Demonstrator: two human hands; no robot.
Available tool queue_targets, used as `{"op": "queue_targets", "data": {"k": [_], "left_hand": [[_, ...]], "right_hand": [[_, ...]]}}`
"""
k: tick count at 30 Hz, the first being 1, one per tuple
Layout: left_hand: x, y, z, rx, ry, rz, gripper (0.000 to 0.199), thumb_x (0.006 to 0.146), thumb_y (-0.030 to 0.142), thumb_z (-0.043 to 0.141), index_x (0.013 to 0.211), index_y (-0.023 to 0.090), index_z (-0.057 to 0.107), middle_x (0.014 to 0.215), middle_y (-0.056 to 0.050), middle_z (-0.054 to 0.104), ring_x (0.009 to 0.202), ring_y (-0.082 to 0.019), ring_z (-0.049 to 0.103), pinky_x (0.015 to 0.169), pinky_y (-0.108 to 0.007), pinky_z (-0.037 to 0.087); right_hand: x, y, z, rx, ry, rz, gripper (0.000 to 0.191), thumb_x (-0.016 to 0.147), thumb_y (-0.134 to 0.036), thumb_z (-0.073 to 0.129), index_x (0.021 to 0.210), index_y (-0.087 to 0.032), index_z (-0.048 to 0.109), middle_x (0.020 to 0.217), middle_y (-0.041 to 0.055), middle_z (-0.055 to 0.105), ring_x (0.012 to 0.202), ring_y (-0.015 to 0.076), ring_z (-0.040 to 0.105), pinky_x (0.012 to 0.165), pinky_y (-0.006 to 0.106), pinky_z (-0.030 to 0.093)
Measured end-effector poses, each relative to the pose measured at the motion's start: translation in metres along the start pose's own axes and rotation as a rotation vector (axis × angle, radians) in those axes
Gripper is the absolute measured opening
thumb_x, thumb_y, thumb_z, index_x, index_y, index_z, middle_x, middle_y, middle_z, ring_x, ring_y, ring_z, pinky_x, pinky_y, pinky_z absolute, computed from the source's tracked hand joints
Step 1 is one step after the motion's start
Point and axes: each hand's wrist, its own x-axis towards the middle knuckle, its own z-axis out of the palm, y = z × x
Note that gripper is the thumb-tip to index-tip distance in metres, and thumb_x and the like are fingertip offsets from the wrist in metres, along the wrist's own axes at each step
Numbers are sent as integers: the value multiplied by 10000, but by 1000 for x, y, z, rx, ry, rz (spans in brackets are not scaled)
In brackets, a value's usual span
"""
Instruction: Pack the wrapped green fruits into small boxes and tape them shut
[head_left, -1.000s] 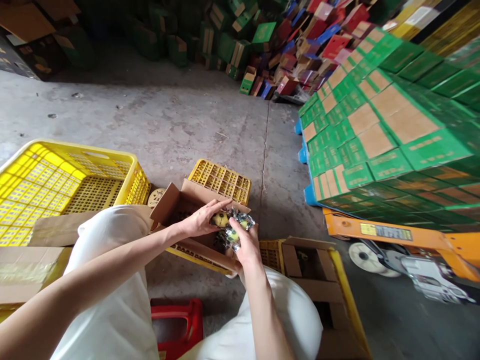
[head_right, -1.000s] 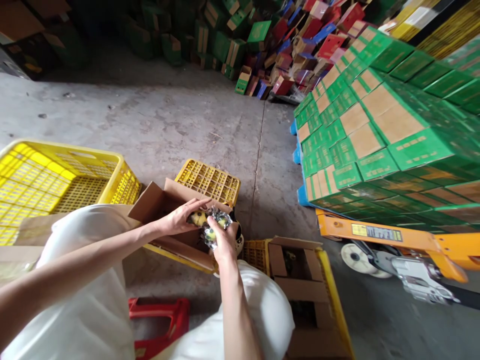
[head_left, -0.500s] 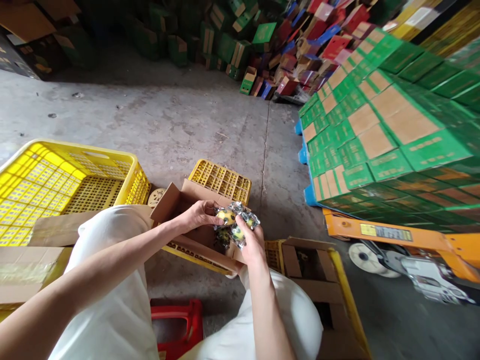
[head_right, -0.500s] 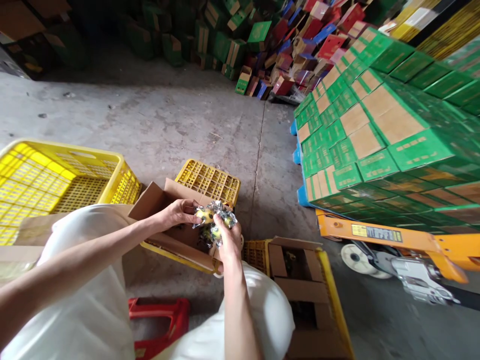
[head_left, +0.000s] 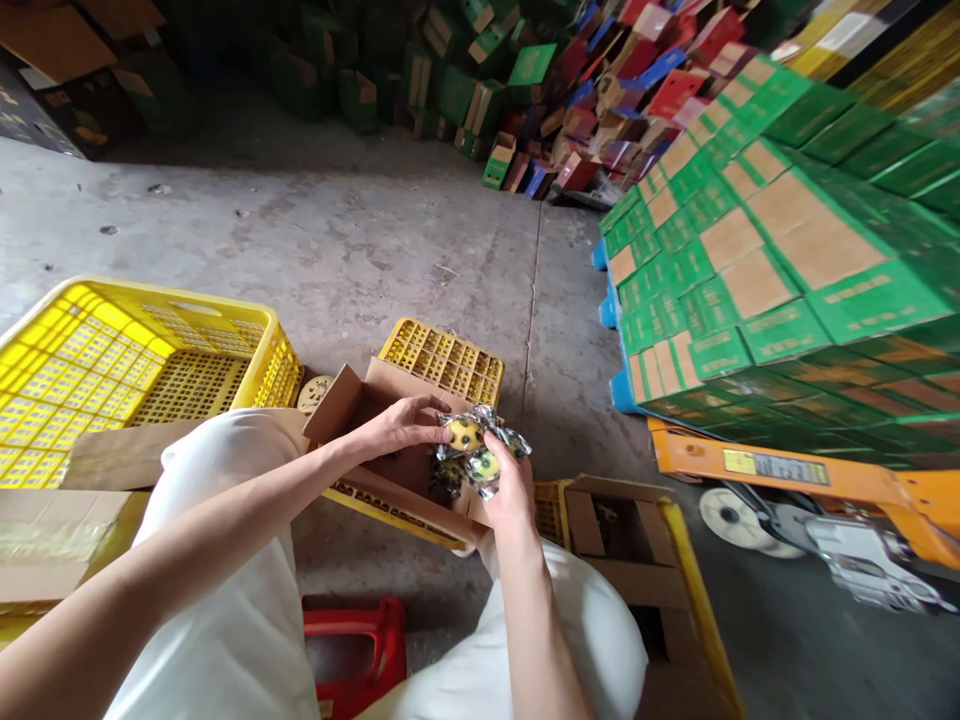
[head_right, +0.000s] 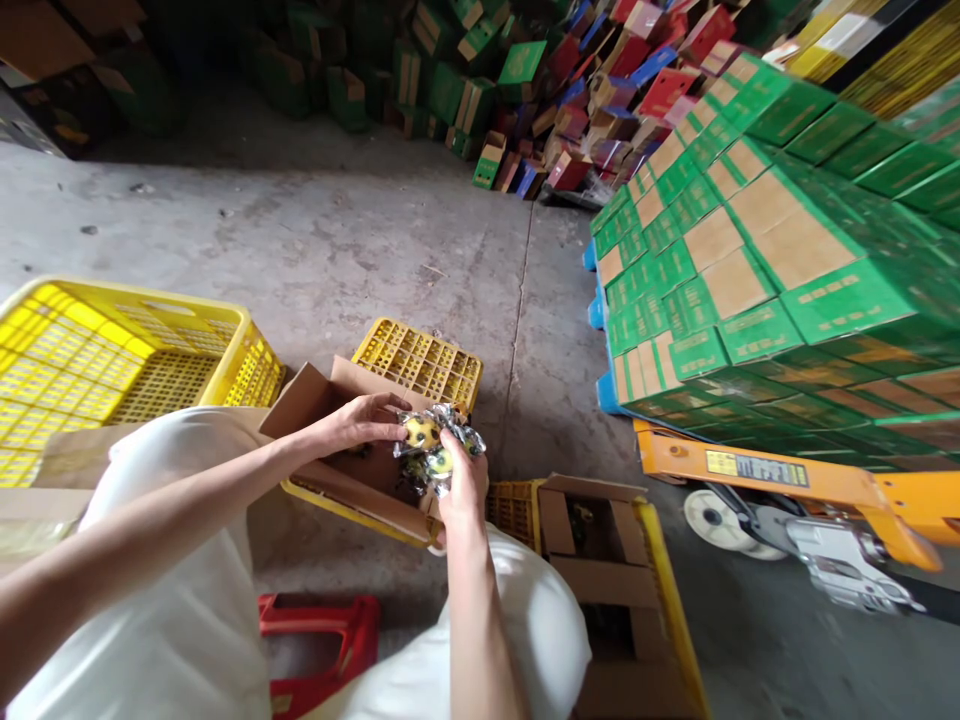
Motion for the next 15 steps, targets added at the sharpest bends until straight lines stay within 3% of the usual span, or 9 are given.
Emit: {"op": "queue_targets", "data": {"k": [3,5,7,11,15], "left_hand": [[5,-6,-19,290,37,6,395,1029,491,671,1254,171,725,1137,-101,832,1010,-242,786,813,-294,600],[9,-12,-33,680,75,12,245,1033,316,609,1135,177,783,1119,-82,832,1039,-237,773,890,-293,593],[11,-19,-44,954,85,-24,254,971,163,593,1094,197,813,1141,-70,831,1088,-246,765,977,-306,574],[8,-37,-52,1119,45,-138,289,855,65,660,1054,183,834,1136,-123,827,1128,-313,765,998,-348,567],[3,-54,-49,1239,2,-245,392,811,97,747,1195,147,806,1209,-201,792,1147,-371,756,983,-387,568]], "right_hand": [[4,-3,-3,-38,29,-69,397,594,-355,980,915,-211,795,890,24,860,785,217,811,673,296,645],[5,-5,-5,-59,28,-84,386,590,-354,977,894,-201,796,871,31,856,766,217,809,668,295,641],[4,-5,-5,-65,5,-77,372,594,-353,971,886,-201,797,869,34,857,774,225,814,687,304,647],[0,-4,-3,-62,-26,-69,357,596,-351,968,878,-209,802,885,38,865,812,239,823,704,312,653],[4,-1,-4,-66,-10,-97,336,591,-359,956,840,-218,780,876,37,866,842,244,828,710,312,651]]}}
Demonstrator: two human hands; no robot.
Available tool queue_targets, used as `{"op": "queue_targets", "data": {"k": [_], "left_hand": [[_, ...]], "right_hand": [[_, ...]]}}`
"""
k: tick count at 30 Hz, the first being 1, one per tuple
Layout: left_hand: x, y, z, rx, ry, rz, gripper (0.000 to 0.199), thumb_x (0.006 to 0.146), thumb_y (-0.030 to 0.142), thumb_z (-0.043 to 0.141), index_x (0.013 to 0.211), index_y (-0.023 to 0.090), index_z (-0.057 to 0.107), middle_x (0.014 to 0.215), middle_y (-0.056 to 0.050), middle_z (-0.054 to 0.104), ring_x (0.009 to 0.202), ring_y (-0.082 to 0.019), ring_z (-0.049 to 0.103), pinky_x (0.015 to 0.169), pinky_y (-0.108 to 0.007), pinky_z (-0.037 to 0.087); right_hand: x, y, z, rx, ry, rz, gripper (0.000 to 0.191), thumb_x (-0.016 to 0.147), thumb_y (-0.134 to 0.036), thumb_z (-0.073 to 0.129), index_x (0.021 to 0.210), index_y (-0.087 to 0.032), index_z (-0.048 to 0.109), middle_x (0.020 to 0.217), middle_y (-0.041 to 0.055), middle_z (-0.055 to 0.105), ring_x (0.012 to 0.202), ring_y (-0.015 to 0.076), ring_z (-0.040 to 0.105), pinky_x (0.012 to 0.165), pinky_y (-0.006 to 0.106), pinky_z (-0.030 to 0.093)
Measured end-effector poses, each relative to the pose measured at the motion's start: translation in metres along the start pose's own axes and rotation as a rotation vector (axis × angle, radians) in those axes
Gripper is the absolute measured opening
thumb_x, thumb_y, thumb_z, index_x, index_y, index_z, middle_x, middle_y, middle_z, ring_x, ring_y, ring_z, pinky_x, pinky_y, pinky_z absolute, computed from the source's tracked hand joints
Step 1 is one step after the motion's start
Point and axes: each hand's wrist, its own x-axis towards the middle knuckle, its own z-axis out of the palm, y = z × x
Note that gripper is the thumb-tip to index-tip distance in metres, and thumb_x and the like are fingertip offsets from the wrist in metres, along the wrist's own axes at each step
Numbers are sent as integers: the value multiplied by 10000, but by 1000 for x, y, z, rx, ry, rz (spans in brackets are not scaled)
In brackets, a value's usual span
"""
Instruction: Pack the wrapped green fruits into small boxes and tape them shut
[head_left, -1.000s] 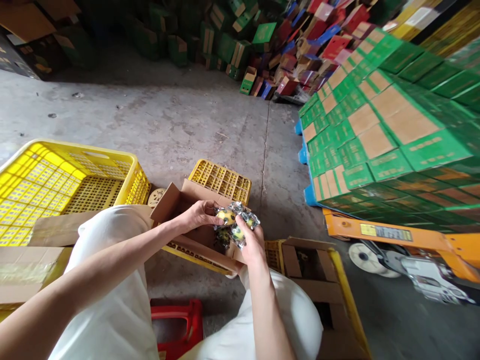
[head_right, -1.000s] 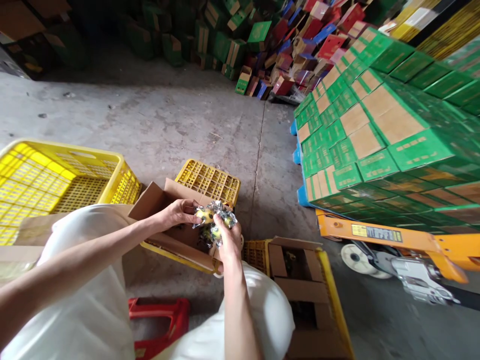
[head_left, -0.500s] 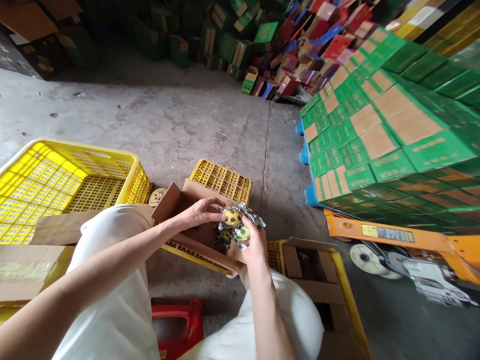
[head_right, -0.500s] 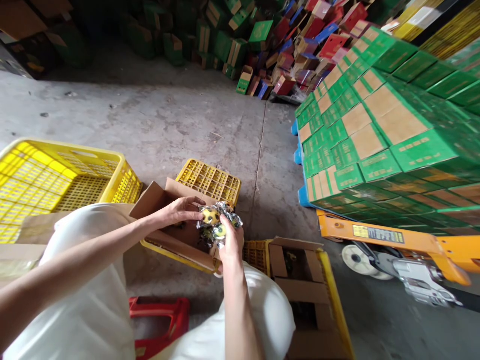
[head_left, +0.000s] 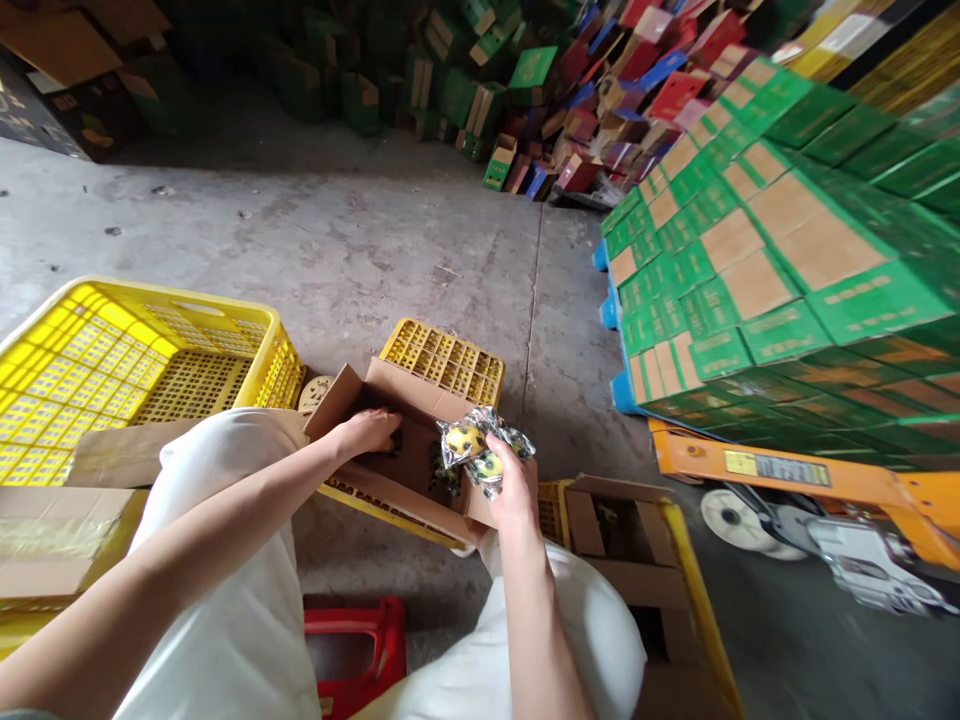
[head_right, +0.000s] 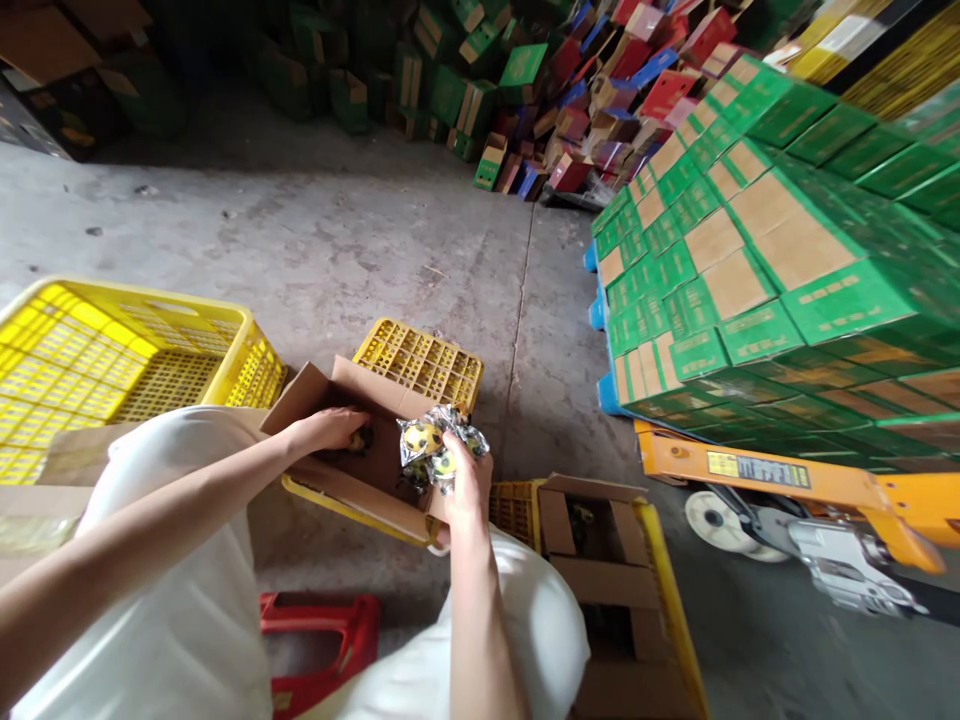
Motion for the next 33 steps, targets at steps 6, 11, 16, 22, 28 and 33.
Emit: {"op": "queue_targets", "data": {"k": [6,11,16,22,28,33], "left_hand": [[-8,11,30,126,-52,-89,648,803,71,738,1444,148,691,1302,-281,725,1202,-445,715,935,-459,575],[-12,20,44,170,-46,-143,715,825,74,711,1531,138,621,1375,-328,657,1161,-473,734,903,-484,580],[-13,22,43,144,-47,-134,781,832,10,674,1593,163,586,1422,-342,641,1085,-465,784,894,-489,591],[-9,19,26,16,-73,-45,814,789,-16,707,1584,111,593,1205,-265,796,1191,-451,764,993,-467,581],[3,17,-4,-264,-29,83,918,730,129,856,1601,193,573,1504,-145,709,1357,-337,687,1116,-367,538],[-10,17,-34,-835,-4,144,836,665,262,940,1462,169,706,1361,-141,775,1220,-337,721,1009,-406,587]], "right_hand": [[8,6,-9,-21,-27,23,366,618,-408,934,894,-225,778,808,23,848,779,251,820,644,319,637],[7,4,-8,11,-14,32,352,597,-371,937,878,-231,778,790,4,842,752,233,806,634,308,631],[1,-1,-2,68,11,76,335,555,-308,937,835,-210,782,795,14,842,754,226,794,658,312,631],[-1,-3,-2,39,-3,45,315,555,-298,935,816,-206,786,810,22,841,740,222,777,654,315,617],[-2,-3,-5,-60,-52,-44,269,603,-281,901,841,-217,792,804,0,825,709,184,740,643,274,581],[-3,-3,-9,-126,-81,-84,226,639,-276,874,842,-227,788,730,-33,779,647,168,697,598,260,542]]}}
